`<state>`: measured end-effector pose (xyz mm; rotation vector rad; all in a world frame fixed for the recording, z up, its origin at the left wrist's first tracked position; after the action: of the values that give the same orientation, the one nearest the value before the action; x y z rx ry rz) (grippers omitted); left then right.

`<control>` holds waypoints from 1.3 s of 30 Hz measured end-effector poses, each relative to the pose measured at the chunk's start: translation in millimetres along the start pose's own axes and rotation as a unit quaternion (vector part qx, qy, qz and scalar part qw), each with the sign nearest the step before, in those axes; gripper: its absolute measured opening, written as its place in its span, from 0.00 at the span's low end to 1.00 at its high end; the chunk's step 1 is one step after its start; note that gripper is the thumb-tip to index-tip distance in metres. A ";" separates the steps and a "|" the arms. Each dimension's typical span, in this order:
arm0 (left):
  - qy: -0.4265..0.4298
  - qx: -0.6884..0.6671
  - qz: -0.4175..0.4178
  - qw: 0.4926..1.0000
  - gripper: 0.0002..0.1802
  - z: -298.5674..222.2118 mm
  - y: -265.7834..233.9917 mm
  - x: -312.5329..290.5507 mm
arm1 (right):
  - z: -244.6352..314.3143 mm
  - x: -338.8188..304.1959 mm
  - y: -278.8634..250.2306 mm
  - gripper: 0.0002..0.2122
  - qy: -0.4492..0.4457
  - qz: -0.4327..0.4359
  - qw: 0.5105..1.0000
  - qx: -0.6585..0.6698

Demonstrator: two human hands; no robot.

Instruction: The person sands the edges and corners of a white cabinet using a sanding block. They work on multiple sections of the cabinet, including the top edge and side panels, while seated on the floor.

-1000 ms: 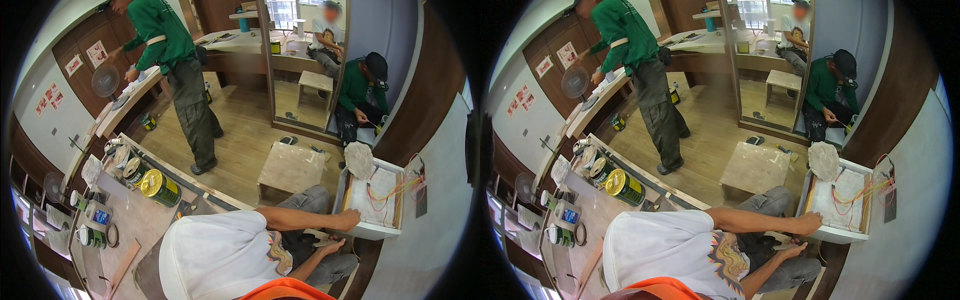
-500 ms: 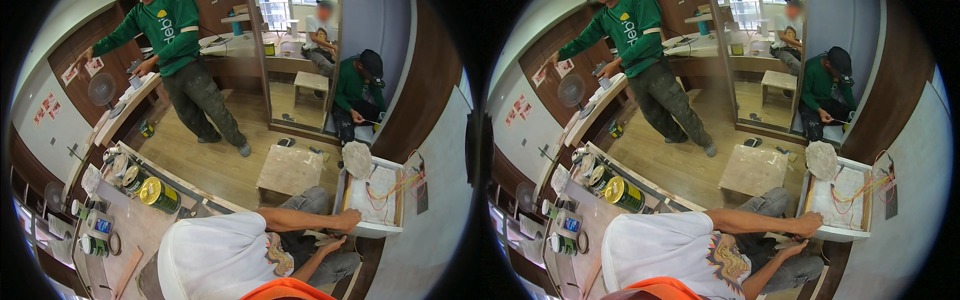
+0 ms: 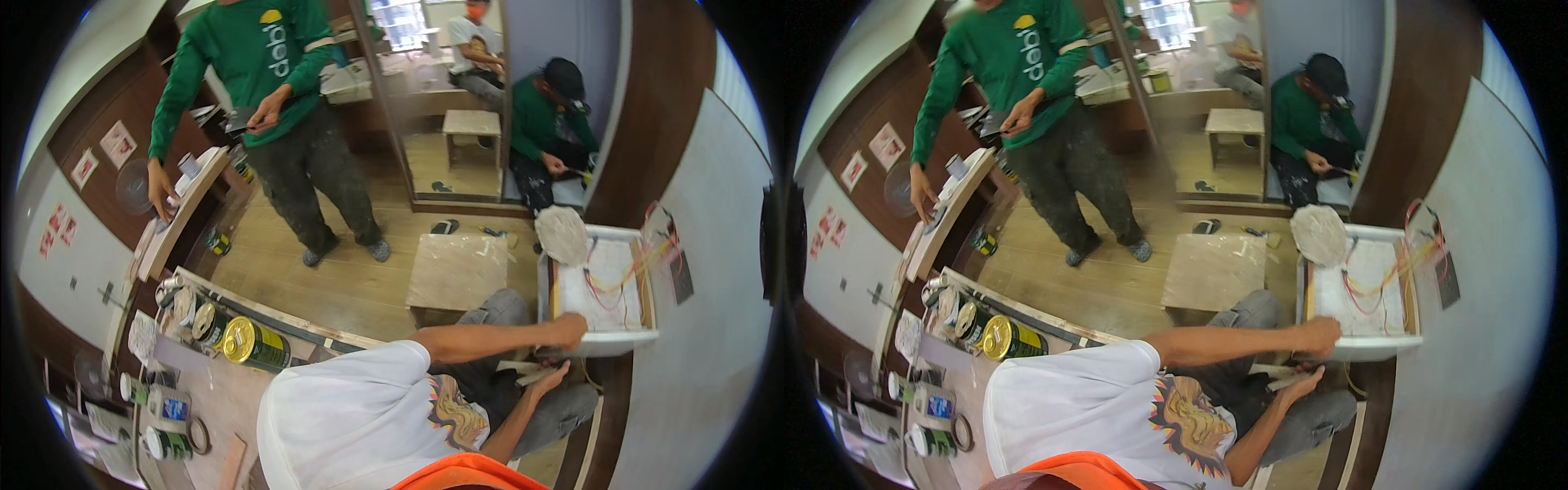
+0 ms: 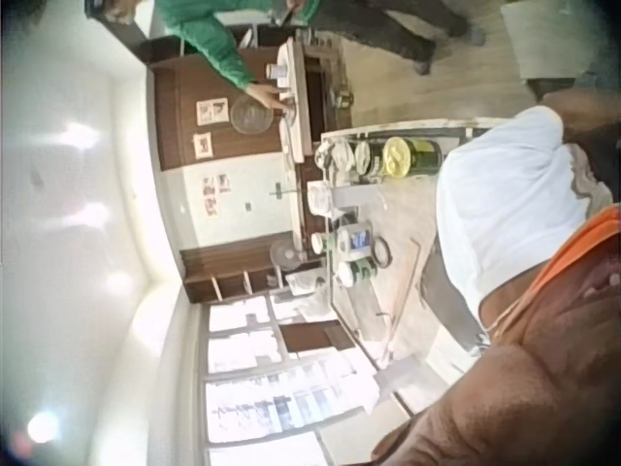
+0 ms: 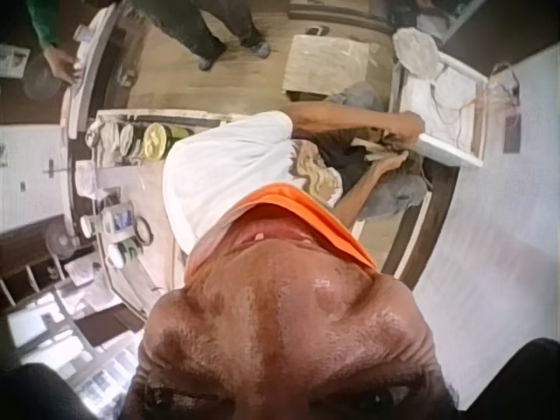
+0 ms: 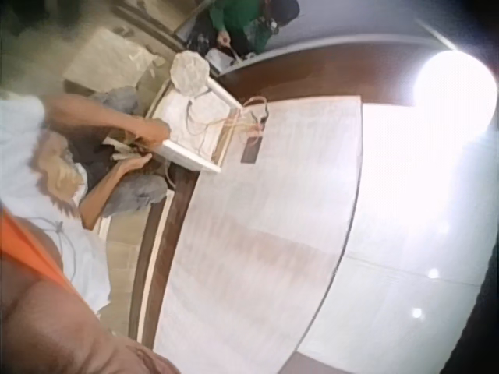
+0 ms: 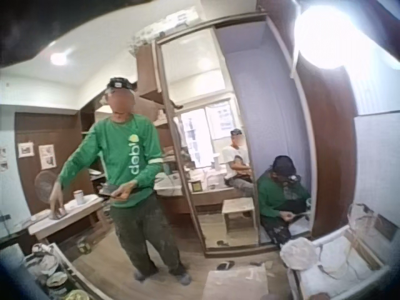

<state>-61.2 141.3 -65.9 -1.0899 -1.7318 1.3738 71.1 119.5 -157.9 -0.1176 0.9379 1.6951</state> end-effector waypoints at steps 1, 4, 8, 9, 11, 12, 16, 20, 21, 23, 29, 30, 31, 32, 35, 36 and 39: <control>0.016 -0.016 0.009 1.000 0.09 -4.7 -2.0 8.6 | 10.9 1.8 -2.9 0.23 0.006 -0.020 0.999 0.024; 0.090 0.022 -0.032 0.995 0.16 68.6 21.1 13.1 | 10.4 -24.9 36.5 0.21 -0.022 0.060 0.998 0.022; 0.195 -0.014 0.001 0.981 0.16 36.7 15.1 33.7 | 36.7 -10.4 5.2 0.21 -0.156 0.076 0.984 -0.047; 0.164 -0.047 0.017 0.985 0.18 35.0 2.6 27.8 | 46.0 -17.6 10.7 0.23 -0.126 0.044 0.984 -0.120; 0.134 0.016 0.057 0.989 0.19 5.7 -38.7 6.1 | 34.2 -11.1 2.7 0.28 -0.180 0.036 0.967 -0.178; 0.111 0.015 0.057 0.992 0.17 15.1 -49.3 -1.8 | 53.1 -44.3 28.2 0.29 -0.166 0.073 0.975 -0.131; 0.057 -0.096 0.074 0.991 0.16 15.6 -63.6 -0.4 | 69.5 -59.1 45.6 0.29 -0.164 0.057 0.976 -0.134; 0.053 -0.164 0.105 0.979 0.18 22.7 -58.3 2.0 | 64.9 -49.0 59.5 0.29 -0.193 0.039 0.964 -0.180; 0.055 -0.200 0.107 0.972 0.20 23.8 -56.7 -0.4 | 66.2 -47.8 63.4 0.30 -0.197 0.036 0.957 -0.210; 0.026 -0.273 0.131 0.953 0.21 29.5 -54.1 -6.3 | 65.0 -48.8 70.1 0.30 -0.174 0.038 0.968 -0.176; -0.034 -0.331 0.215 0.918 0.25 15.6 -73.9 -10.9 | 67.2 -47.6 68.8 0.30 -0.188 0.003 0.959 -0.212; -0.037 -0.338 0.211 0.916 0.26 15.8 -74.0 -10.1 | 66.9 -46.2 69.3 0.30 -0.183 0.006 0.959 -0.217; -0.040 -0.346 0.207 0.914 0.26 15.8 -73.7 -8.9 | 66.4 -45.6 69.7 0.30 -0.178 0.008 0.959 -0.221; -0.043 -0.344 0.208 0.915 0.26 19.1 -70.7 -6.3 | 65.9 -45.9 70.1 0.30 -0.179 0.008 0.957 -0.230; -0.058 -0.350 0.215 0.910 0.27 23.7 -66.1 0.4 | 66.7 -46.7 71.8 0.30 -0.201 -0.002 0.948 -0.247; -0.071 -0.358 0.221 0.905 0.26 18.9 -72.3 -0.6 | 65.9 -47.4 73.3 0.30 -0.219 -0.010 0.944 -0.247; -0.090 -0.368 0.246 0.892 0.26 17.3 -77.2 1.5 | 65.9 -48.2 75.2 0.30 -0.235 -0.030 0.941 -0.243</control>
<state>-92.8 127.7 5.4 -1.9758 -2.3053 1.1168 49.0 120.4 -49.1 -0.0624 0.1503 1.7603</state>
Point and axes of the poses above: each hand's wrist, its own x-axis towards the middle knuckle, its own y-axis out of the palm, z = x × y, the point moved 3 cm from there along x, towards the middle knuckle, and after that the axes turned 10 degrees about x, right-handed, at the moved point
